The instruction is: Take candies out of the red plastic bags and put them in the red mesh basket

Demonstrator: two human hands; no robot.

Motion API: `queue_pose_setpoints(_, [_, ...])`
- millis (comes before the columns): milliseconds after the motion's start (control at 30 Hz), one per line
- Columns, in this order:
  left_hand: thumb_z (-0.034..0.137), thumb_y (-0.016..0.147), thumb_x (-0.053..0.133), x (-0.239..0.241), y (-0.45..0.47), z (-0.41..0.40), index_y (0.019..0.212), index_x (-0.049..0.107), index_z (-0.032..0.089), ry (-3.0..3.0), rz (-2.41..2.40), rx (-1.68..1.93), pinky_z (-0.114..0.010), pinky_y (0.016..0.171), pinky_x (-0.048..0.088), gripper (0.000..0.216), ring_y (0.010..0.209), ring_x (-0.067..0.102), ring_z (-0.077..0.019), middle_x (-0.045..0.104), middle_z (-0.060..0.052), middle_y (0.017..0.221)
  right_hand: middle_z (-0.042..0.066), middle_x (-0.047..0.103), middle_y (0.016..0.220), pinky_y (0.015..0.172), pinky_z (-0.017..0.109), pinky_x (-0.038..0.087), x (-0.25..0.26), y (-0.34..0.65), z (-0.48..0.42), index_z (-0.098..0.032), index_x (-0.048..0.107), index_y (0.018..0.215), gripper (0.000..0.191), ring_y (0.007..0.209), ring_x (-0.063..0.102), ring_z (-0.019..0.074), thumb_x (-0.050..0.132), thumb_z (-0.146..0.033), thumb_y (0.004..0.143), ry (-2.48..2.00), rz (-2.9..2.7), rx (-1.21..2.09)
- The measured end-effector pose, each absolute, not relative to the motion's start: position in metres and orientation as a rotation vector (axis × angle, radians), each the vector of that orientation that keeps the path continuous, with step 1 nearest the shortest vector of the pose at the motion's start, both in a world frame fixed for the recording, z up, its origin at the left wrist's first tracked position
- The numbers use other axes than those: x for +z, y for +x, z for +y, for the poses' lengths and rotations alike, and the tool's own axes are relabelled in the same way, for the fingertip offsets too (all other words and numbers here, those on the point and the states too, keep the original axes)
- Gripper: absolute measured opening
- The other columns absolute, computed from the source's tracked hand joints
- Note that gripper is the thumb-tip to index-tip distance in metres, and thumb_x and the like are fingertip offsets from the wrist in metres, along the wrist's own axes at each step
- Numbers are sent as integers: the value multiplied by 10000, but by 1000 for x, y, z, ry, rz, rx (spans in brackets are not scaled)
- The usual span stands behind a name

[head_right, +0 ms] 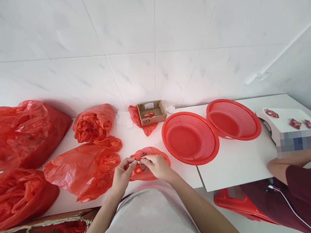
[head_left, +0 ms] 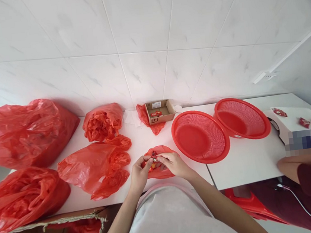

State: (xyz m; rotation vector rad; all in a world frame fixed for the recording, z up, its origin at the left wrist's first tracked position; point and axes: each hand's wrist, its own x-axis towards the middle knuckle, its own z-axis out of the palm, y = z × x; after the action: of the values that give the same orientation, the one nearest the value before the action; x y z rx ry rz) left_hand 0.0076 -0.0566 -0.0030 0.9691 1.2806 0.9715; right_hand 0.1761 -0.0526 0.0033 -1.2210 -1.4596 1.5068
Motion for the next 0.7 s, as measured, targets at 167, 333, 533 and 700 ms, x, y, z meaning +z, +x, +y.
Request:
queue_pose_setpoints(167, [437, 721, 721, -7, 9, -57, 745, 618, 165, 787, 1181, 1012, -187, 456, 217, 292, 457, 283, -47, 454, 71, 556, 35, 720, 761, 568, 307, 521, -1, 166, -55, -213, 693, 838, 401, 605, 653, 171, 510, -568, 865, -1222, -1191, 1588])
queue_pose_setpoints(333, [438, 714, 729, -12, 10, -58, 741, 609, 155, 727, 1150, 1021, -183, 455, 198, 309, 453, 269, -32, 465, 65, 582, 35, 707, 733, 556, 279, 484, 0, 164, -57, -199, 682, 817, 420, 586, 641, 154, 538, -593, 838, -1208, -1066, 1682])
queue_pose_setpoints(533, [448, 698, 741, -13, 6, -58, 734, 606, 153, 688, 1171, 1036, -182, 448, 171, 326, 440, 249, -31, 391, 86, 515, 21, 670, 742, 571, 283, 476, 0, 166, -58, -210, 612, 746, 401, 608, 642, 157, 533, -592, 841, -1225, -1037, 1648])
queue_pose_setpoints(700, [461, 712, 727, -14, 6, -57, 746, 588, 153, 679, 1177, 1035, -187, 447, 157, 339, 439, 218, -37, 320, 104, 478, 10, 669, 719, 611, 304, 493, 4, 166, -60, -224, 581, 734, 333, 635, 638, 166, 576, -542, 831, -1275, -1136, 1593])
